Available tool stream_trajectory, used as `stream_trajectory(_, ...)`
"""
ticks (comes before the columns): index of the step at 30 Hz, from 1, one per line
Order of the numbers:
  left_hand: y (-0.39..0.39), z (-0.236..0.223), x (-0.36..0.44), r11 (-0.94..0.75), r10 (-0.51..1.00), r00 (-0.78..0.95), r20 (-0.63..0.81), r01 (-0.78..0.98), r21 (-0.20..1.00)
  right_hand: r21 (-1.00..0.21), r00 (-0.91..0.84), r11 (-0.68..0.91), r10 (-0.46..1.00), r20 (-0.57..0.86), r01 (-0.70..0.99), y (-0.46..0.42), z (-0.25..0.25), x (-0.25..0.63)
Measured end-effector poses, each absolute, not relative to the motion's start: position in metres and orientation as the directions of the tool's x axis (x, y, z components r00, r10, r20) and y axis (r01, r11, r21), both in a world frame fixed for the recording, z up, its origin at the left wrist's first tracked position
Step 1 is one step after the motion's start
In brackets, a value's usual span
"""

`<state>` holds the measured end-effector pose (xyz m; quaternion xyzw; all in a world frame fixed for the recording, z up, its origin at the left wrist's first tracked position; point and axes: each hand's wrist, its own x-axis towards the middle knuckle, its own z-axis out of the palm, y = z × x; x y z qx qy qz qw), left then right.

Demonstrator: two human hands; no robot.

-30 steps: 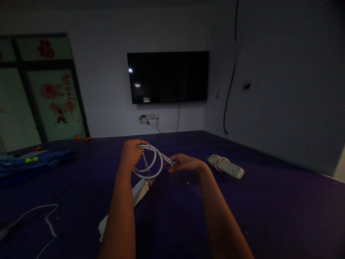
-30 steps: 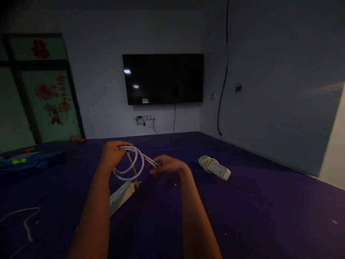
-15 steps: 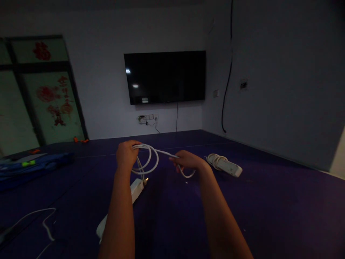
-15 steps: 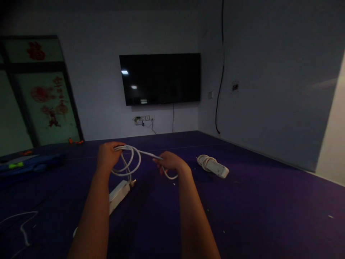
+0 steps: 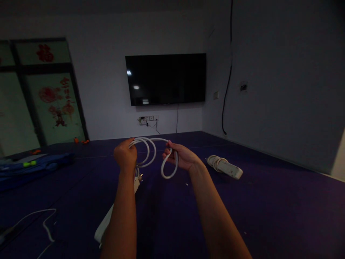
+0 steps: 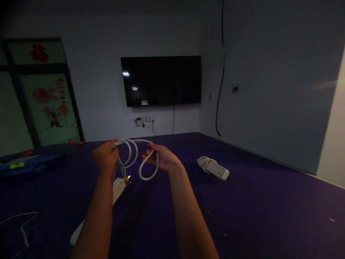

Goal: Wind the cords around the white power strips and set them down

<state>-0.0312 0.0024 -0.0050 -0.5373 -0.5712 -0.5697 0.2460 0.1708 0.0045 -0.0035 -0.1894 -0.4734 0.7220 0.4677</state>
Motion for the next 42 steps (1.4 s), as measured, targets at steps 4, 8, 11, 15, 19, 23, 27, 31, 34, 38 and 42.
stream_trajectory(4,0.002,-0.005,-0.028,-0.255,0.306,-0.345,0.888,0.868,0.425,-0.722,-0.322,-0.080,0.925,0.204,-0.687,-0.001,0.003,0.144)
stream_trajectory(8,0.000,-0.004,-0.027,-0.285,0.302,-0.347,0.888,0.856,0.432,-0.608,-0.102,0.072,0.964,0.247,-0.791,0.001,0.000,0.119)
stream_trajectory(11,0.001,-0.002,-0.023,-0.302,0.291,-0.350,0.890,0.849,0.433,-0.555,0.110,0.273,0.945,0.308,-0.786,0.004,-0.006,0.108)
stream_trajectory(15,0.002,0.000,-0.011,-0.364,0.316,-0.329,0.890,0.824,0.434,-0.540,0.352,0.497,0.866,0.355,-0.679,0.005,-0.011,0.106)
stream_trajectory(19,0.002,0.002,0.001,-0.458,0.377,-0.307,0.874,0.758,0.464,-0.579,0.484,0.593,0.801,0.353,-0.559,0.004,-0.013,0.111)
stream_trajectory(23,0.002,0.003,0.008,-0.512,0.470,-0.274,0.839,0.690,0.512,-0.631,0.583,0.666,0.714,0.386,-0.397,0.003,-0.014,0.115)
stream_trajectory(27,0.001,0.004,0.011,-0.514,0.523,-0.246,0.816,0.672,0.533,-0.660,0.639,0.705,0.638,0.430,-0.259,0.003,-0.014,0.118)
stream_trajectory(31,-0.001,0.007,0.011,-0.519,0.587,-0.176,0.790,0.668,0.534,-0.683,0.690,0.717,0.566,0.452,-0.140,0.006,-0.017,0.122)
stream_trajectory(34,-0.003,0.007,0.011,-0.526,0.649,-0.127,0.750,0.638,0.563,-0.691,0.701,0.714,0.549,0.456,-0.110,0.010,-0.018,0.125)
stream_trajectory(38,-0.004,0.006,0.010,-0.523,0.713,-0.078,0.696,0.601,0.604,-0.693,0.708,0.716,0.530,0.467,-0.080,0.014,-0.019,0.130)
stream_trajectory(42,-0.003,0.005,0.009,-0.569,0.677,-0.019,0.736,0.621,0.539,-0.678,0.677,0.727,0.552,0.487,-0.106,0.018,-0.017,0.136)
